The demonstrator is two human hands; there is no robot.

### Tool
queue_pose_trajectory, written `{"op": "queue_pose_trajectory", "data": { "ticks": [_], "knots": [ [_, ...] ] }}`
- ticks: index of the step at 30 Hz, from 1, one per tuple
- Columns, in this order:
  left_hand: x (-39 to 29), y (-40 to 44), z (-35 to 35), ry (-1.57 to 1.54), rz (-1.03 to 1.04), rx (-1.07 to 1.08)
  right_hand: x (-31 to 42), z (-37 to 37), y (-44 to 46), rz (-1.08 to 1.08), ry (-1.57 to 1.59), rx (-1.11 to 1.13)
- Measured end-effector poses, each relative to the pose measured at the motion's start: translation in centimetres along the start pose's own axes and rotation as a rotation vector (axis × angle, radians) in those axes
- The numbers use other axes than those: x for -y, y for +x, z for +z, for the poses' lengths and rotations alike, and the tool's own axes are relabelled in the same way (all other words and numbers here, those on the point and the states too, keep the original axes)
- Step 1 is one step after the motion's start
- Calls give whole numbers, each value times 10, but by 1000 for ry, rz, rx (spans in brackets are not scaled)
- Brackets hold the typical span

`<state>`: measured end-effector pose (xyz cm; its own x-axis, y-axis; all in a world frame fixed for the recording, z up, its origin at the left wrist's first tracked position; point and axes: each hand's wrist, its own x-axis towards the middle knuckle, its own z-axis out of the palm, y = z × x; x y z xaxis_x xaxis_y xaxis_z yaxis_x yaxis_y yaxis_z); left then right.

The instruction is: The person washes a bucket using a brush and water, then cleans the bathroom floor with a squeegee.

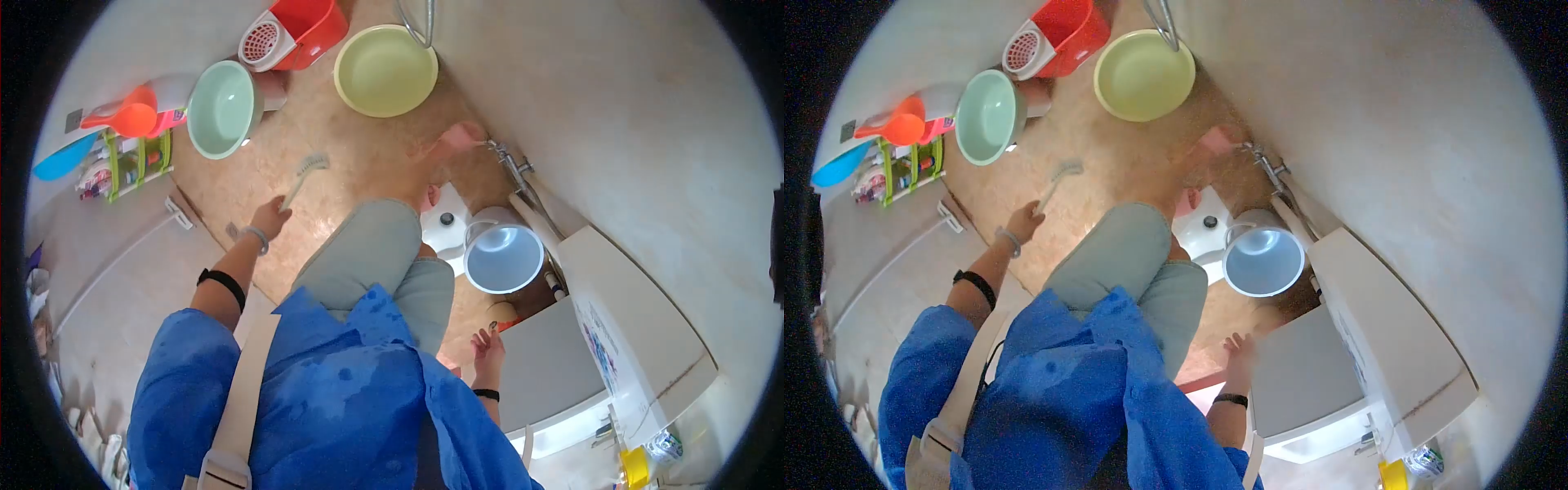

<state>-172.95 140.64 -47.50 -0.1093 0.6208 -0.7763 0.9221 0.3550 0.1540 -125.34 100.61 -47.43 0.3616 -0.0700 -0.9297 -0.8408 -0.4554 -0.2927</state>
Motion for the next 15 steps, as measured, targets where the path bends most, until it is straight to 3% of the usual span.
{"op": "queue_pose_trajectory", "data": {
  "ticks": [2, 5, 9, 12, 15],
  "knots": [
    [-13, -7, 11, 52, 12, 47, 11, 2, 7, -73, 65, -1],
    [-20, -1, 28, 157, 63, 146, 22, 1, 15, 1, 62, -18],
    [-21, 13, 50, 167, 122, 113, 23, 11, 41, -25, 4, 58],
    [-17, 25, 62, -3, 137, 59, 41, 44, 43, -28, -91, 89],
    [-15, 20, 72, -78, 17, 76, 58, 92, 70, -51, -200, 155]
  ]
}}
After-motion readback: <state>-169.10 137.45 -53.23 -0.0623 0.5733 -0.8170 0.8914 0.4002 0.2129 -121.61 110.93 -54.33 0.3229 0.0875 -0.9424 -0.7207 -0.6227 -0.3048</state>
